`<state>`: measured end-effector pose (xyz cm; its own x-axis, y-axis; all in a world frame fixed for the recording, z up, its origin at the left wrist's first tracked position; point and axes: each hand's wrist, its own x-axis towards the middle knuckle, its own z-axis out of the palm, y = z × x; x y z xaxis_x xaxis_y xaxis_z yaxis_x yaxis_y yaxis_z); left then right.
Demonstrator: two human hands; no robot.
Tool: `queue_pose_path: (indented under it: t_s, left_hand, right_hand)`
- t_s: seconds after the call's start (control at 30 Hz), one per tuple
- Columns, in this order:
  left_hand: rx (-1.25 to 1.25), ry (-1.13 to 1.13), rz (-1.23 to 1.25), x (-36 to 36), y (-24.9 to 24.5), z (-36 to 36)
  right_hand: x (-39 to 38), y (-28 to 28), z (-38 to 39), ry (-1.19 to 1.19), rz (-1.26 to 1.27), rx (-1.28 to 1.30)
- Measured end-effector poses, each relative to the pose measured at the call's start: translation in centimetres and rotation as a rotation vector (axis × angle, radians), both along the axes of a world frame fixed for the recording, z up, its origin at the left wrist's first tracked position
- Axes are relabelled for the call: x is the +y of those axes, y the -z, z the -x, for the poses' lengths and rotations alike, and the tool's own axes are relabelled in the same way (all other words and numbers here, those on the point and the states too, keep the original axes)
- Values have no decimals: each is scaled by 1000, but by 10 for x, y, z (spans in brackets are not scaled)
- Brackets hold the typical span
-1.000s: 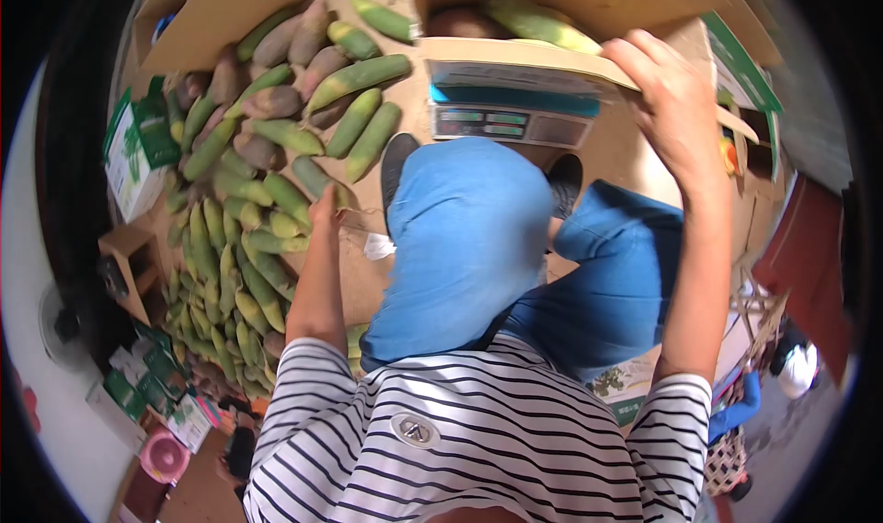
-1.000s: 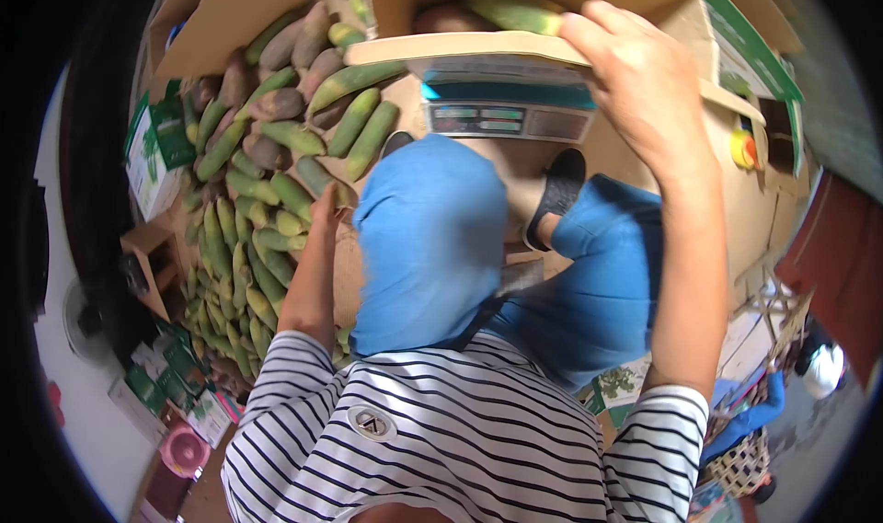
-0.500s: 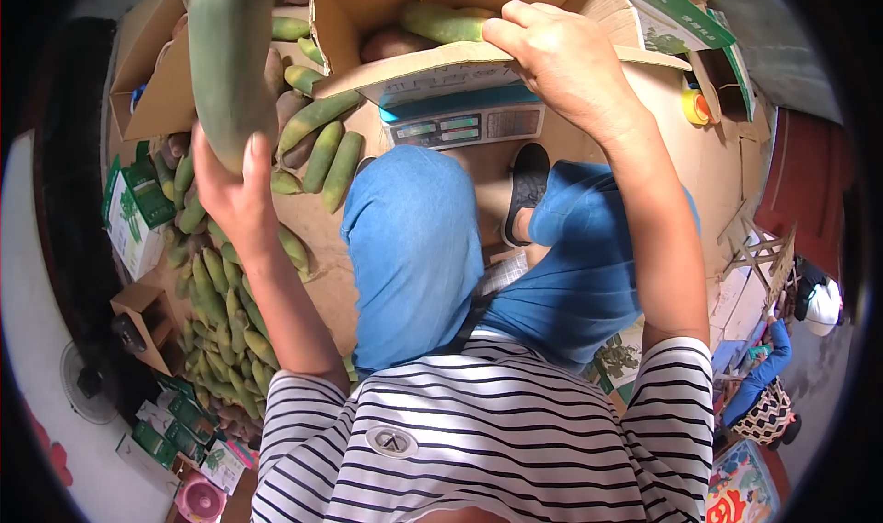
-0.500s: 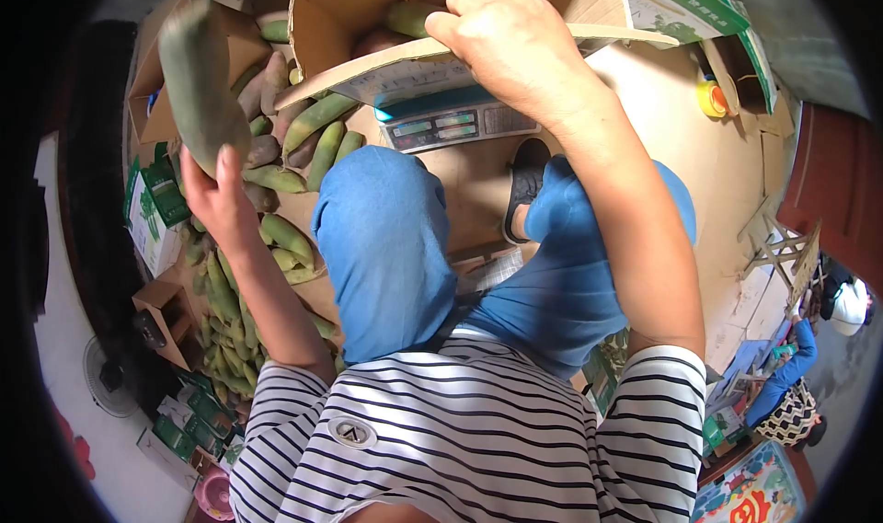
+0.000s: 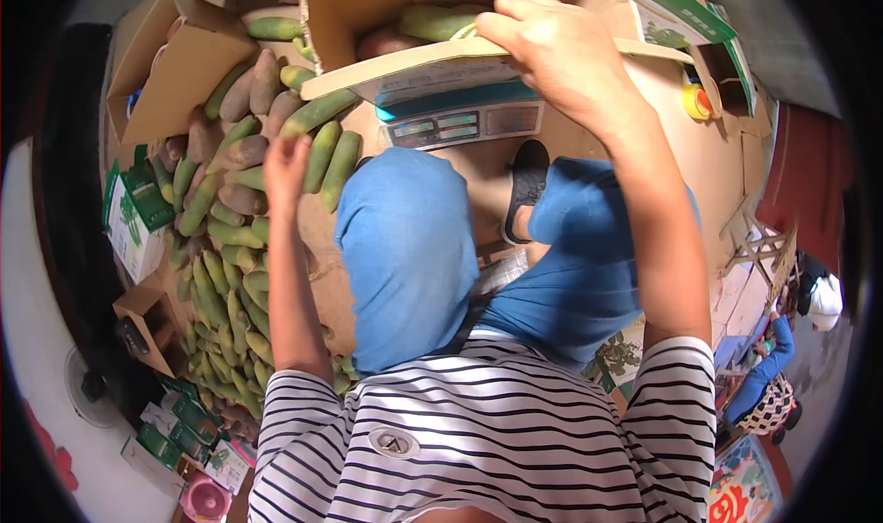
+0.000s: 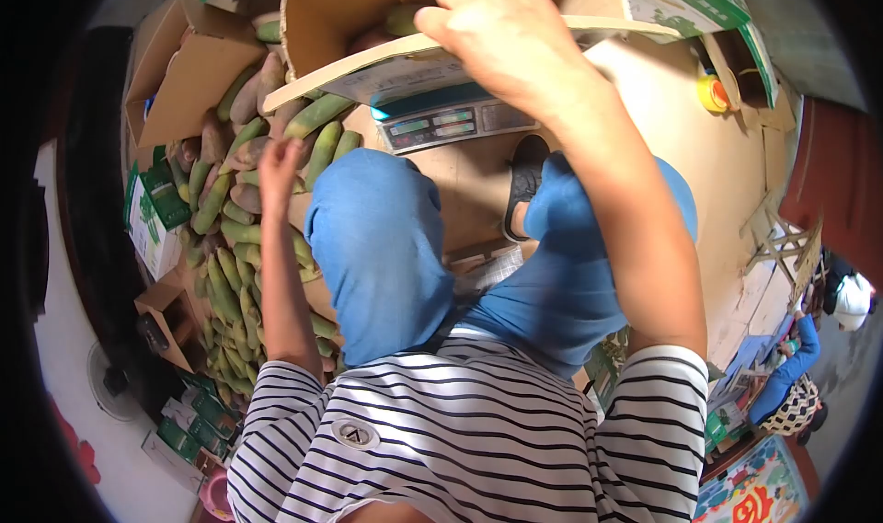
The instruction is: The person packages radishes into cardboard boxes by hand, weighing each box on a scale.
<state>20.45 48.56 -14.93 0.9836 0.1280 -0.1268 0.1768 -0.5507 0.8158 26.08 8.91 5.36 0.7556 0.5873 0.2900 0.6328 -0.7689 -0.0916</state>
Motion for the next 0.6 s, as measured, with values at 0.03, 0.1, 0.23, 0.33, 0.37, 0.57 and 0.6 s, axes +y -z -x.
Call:
queue_pose_path:
  t_s: [0.03,0.1,0.23,0.33,0.37,0.57,0.6]
  left_hand:
    - [55,-23,-19,18,47,18]
    - [139,-35,-217,33,97,49]
    - [415,-46,-310,40,146,82]
    - [401,-63,-360,36,169,98]
    - [488,-58,-408,35,174,101]
    - [532,-70,-435,15,158,101]
    - [491,-66,-335,16,156,104]
  right_hand:
    - [0,0,0,-2,3,-14]
    - [4,-5,3,-6,11,-43]
    - [8,-9,5,21,43,-25]
    - [9,-11,4,50,71,22]
    - [10,-12,4,62,87,36]
    - [11,-10,3,67,44,50]
    - [10,-11,3,69,44,72]
